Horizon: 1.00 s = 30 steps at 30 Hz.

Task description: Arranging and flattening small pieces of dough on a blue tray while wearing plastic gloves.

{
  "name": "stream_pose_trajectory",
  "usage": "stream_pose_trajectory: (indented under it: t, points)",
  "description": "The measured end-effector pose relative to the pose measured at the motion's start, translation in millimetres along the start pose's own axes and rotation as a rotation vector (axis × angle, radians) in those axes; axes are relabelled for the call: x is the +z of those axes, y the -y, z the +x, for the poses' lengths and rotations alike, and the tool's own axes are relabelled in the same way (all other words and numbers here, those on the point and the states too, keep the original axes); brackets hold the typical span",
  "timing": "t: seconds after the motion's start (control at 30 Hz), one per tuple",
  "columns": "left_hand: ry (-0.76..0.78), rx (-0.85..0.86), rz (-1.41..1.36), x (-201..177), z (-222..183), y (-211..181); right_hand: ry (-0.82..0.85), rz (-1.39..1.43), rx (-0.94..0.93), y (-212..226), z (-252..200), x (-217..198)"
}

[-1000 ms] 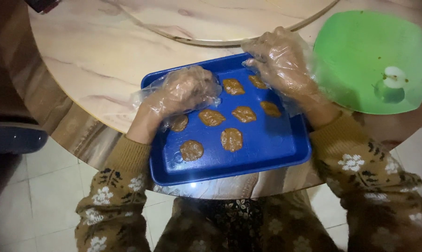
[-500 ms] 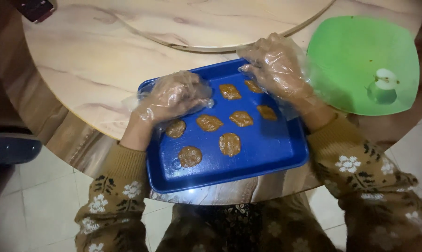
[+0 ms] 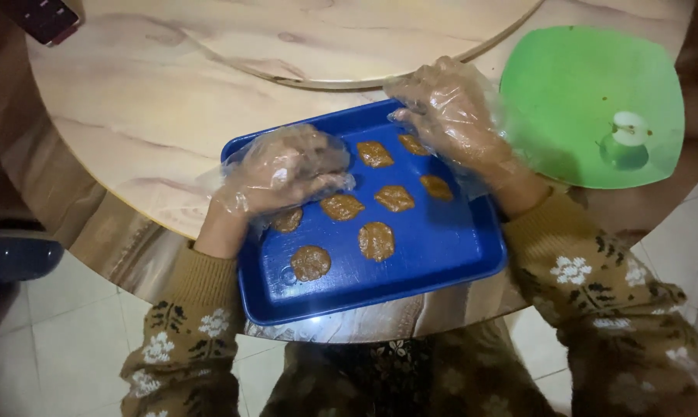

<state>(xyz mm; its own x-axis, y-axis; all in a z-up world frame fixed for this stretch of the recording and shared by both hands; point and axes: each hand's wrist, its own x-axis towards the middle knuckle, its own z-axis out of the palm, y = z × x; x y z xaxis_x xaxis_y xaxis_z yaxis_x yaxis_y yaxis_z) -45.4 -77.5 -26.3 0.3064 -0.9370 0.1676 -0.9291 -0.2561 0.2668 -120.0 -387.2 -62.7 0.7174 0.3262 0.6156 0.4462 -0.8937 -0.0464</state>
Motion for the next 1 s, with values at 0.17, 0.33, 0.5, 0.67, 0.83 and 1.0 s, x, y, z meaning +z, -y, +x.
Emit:
stream_pose_trajectory:
  t: [0.17, 0.33, 0.5, 0.67, 0.83, 1.0]
  points:
    - [0.104, -0.011, 0.062, -2, 1, -5, 0.144, -0.001, 0.136, -3, 3, 3]
    - [-0.126, 0.084, -0.099, -8, -5, -7, 0.214, -0.074, 0.132, -1, 8, -5]
    - [0.154, -0.190, -0.235, -8, -10, -6, 0.212, -0.134, 0.104, -3, 7, -5]
    - [0.037, -0.079, -0.087, -11, -11, -10, 0.110, -0.151, -0.006, -10, 3, 1]
    - [-0.171, 0.152, -0.022, -17, -5, -10, 0.212, -0.150, 0.042, -3, 8, -9]
    - [-0.099, -0.093, -0.688, -2, -17, -5, 0.308, -0.166, 0.175, -4, 1, 2]
